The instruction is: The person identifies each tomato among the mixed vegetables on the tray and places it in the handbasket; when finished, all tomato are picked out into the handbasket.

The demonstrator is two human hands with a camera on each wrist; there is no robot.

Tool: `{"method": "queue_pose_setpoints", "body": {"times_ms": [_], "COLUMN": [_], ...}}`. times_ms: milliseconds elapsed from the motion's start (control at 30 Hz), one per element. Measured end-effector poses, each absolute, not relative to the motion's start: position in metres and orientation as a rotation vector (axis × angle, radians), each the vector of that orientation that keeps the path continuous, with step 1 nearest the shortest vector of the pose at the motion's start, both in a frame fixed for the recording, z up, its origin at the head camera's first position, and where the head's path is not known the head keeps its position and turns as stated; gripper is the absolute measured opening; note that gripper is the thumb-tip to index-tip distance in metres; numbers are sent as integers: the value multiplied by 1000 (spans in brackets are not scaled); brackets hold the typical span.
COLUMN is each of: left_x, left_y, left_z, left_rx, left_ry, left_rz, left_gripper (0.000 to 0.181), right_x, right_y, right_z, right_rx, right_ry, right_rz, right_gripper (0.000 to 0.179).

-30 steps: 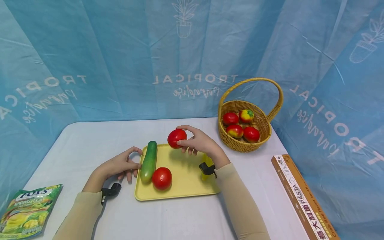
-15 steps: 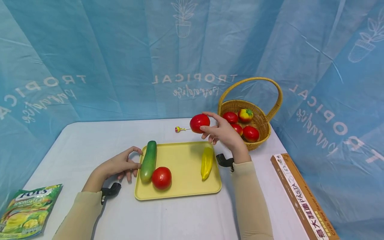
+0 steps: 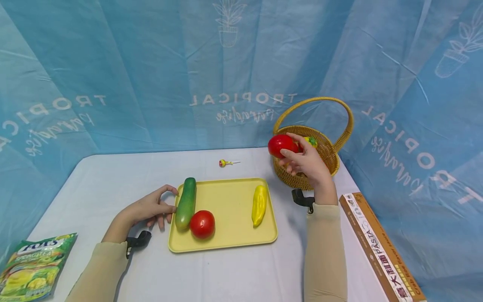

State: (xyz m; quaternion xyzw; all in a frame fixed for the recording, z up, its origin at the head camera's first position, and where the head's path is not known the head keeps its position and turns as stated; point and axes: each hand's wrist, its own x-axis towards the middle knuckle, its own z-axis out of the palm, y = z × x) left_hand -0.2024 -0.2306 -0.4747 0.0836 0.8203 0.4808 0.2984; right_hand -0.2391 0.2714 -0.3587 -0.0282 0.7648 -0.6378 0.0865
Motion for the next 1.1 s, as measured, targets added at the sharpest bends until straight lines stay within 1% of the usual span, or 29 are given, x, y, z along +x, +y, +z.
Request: {"method": "queue_pose_setpoints", "body": {"times_ms": [467, 767, 1100], "left_x": [-202, -202, -203], "left_y": [-232, -232, -232], "left_z": [-476, -477, -478], "left_rx": [213, 215, 226], "left_ry": [2172, 2176, 2180], "left_rz": [1280, 1279, 1280], "left_gripper": [57, 57, 57], "right_x": [-245, -248, -254], "right_y": [311, 322, 327], "right_z": [-374, -385, -394], "right_rx": [162, 325, 389], "right_ry": [2288, 2318, 2289], "right_rz": [-2009, -1982, -1979], "right_gripper": [83, 88, 90]}}
